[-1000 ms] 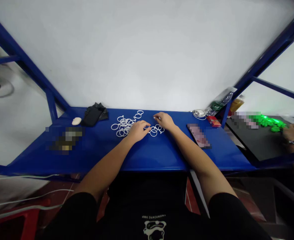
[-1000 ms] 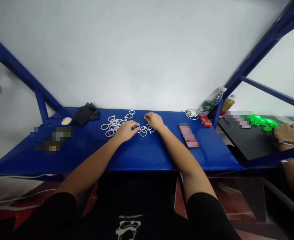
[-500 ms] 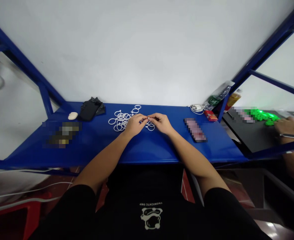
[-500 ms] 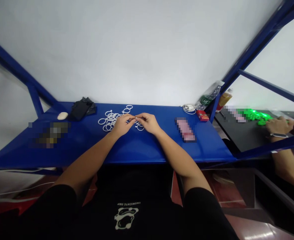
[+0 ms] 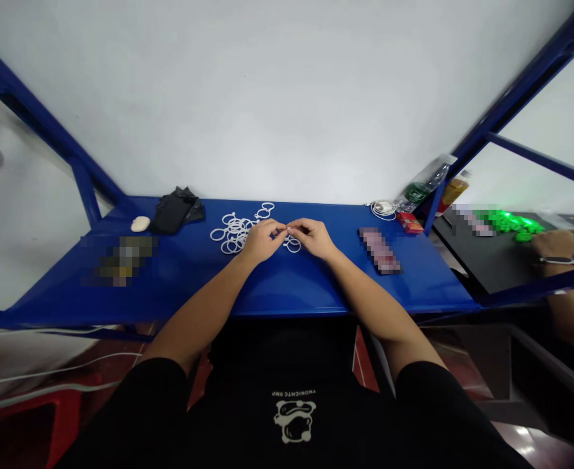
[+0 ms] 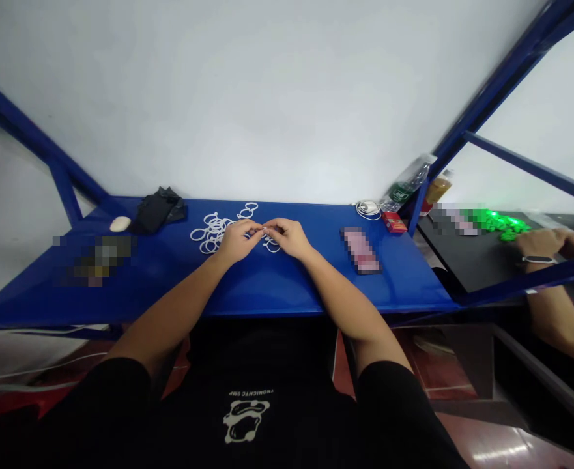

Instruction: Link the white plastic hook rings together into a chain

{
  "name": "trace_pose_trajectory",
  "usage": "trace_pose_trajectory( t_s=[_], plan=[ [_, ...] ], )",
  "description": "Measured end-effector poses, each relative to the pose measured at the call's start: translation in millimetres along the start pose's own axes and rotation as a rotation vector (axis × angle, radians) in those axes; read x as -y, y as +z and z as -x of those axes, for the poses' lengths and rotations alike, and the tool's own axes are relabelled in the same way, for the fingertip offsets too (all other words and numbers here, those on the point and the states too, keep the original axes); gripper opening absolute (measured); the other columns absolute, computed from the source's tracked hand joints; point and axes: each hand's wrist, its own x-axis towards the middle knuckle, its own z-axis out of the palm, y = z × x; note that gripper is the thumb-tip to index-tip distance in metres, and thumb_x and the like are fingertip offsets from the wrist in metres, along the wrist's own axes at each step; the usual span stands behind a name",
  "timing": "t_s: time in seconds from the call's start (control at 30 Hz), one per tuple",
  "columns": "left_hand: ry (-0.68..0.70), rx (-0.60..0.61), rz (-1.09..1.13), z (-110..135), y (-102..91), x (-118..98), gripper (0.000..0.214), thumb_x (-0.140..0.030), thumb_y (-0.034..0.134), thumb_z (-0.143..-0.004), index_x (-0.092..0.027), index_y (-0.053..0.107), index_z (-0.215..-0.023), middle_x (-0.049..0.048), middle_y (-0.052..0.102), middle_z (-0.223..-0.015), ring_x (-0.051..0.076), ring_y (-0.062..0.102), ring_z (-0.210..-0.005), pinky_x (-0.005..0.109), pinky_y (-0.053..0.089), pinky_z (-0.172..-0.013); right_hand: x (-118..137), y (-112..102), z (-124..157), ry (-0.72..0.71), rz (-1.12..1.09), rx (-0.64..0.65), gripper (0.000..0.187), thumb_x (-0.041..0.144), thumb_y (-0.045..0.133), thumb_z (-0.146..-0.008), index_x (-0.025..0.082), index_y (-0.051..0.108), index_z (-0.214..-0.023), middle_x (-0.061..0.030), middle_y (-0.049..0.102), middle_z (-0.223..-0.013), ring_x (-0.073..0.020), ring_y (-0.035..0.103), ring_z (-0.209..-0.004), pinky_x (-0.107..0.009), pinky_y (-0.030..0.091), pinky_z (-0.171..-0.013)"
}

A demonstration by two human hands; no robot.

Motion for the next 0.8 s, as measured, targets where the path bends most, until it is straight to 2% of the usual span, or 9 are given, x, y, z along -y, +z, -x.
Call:
trace_pose_trajectory(
  t_s=[0.27, 0.43, 0.57, 0.67, 0.73, 0.8],
  plan=[
    [-0.036, 0.024, -0.030, 1.5, 0.9, 0.4, 0.010, -0.029, 0.072, -0.096, -0.022, 0.077, -0.090, 0.0025, 0.075, -0.084, 0.016, 0.067, -0.073, 0.032, 0.056, -0.075, -4.0, -0.9, -0.3, 0.026, -0.084, 0.067, 0.036, 0.053, 0.067, -0.099, 0.019, 0.076, -0.106, -0.0038, 0.075, -0.085, -0.0145, 0.062, -0.069, -0.026, 0.048, -0.064],
    [-0.007, 0.069, -0.031, 1.7, 1.7, 1.4, 0.018, -0.031, 0.068, -0.099, -0.023, 0.074, -0.085, 0.0023, 0.074, -0.081, 0.018, 0.067, -0.075, 0.033, 0.054, -0.075, -7.7, 3.7, -0.4, 0.077, -0.141, 0.091, 0.035, 0.053, 0.066, -0.099, 0.019, 0.073, -0.101, -0.0026, 0.073, -0.082, -0.0148, 0.063, -0.068, -0.026, 0.050, -0.063],
    [0.026, 0.087, -0.086, -5.7, -3.9, 6.2, 0.018, -0.032, 0.066, -0.100, -0.024, 0.076, -0.087, 0.0042, 0.077, -0.087, 0.022, 0.068, -0.084, 0.039, 0.053, -0.085, -1.1, -0.3, -2.4, 0.004, -0.001, 0.007, 0.028, 0.045, 0.063, -0.103, 0.020, 0.076, -0.105, -0.0049, 0.078, -0.091, -0.0173, 0.068, -0.077, -0.029, 0.054, -0.073],
    [-0.049, 0.077, -0.213, -16.0, -14.5, 25.7, 0.015, -0.035, 0.069, -0.098, -0.027, 0.080, -0.092, 0.0069, 0.079, -0.100, 0.028, 0.067, -0.097, 0.046, 0.050, -0.095, 1.3, -8.9, -4.2, -0.075, 0.211, -0.068, 0.023, 0.035, 0.060, -0.105, 0.022, 0.078, -0.110, -0.0083, 0.080, -0.107, -0.0214, 0.072, -0.095, -0.034, 0.056, -0.088],
    [-0.154, 0.051, -0.286, -23.6, -22.2, 47.2, 0.016, -0.039, 0.072, -0.095, -0.026, 0.081, -0.094, 0.0102, 0.079, -0.104, 0.032, 0.066, -0.098, 0.050, 0.048, -0.096, -2.4, -14.6, -4.7, -0.083, 0.341, -0.061, 0.023, 0.031, 0.059, -0.106, 0.023, 0.079, -0.114, -0.0093, 0.080, -0.110, -0.0230, 0.072, -0.100, -0.035, 0.056, -0.091],
    [-0.254, 0.045, -0.340, -30.7, -27.8, 70.8, 0.024, -0.048, 0.077, -0.090, -0.025, 0.081, -0.091, 0.0137, 0.077, -0.097, 0.035, 0.064, -0.099, 0.053, 0.047, -0.096, -9.3, -18.2, -4.6, -0.069, 0.436, -0.026, 0.023, 0.029, 0.059, -0.105, 0.023, 0.079, -0.115, -0.0094, 0.080, -0.110, -0.0235, 0.072, -0.100, -0.035, 0.056, -0.089]
  ],
)
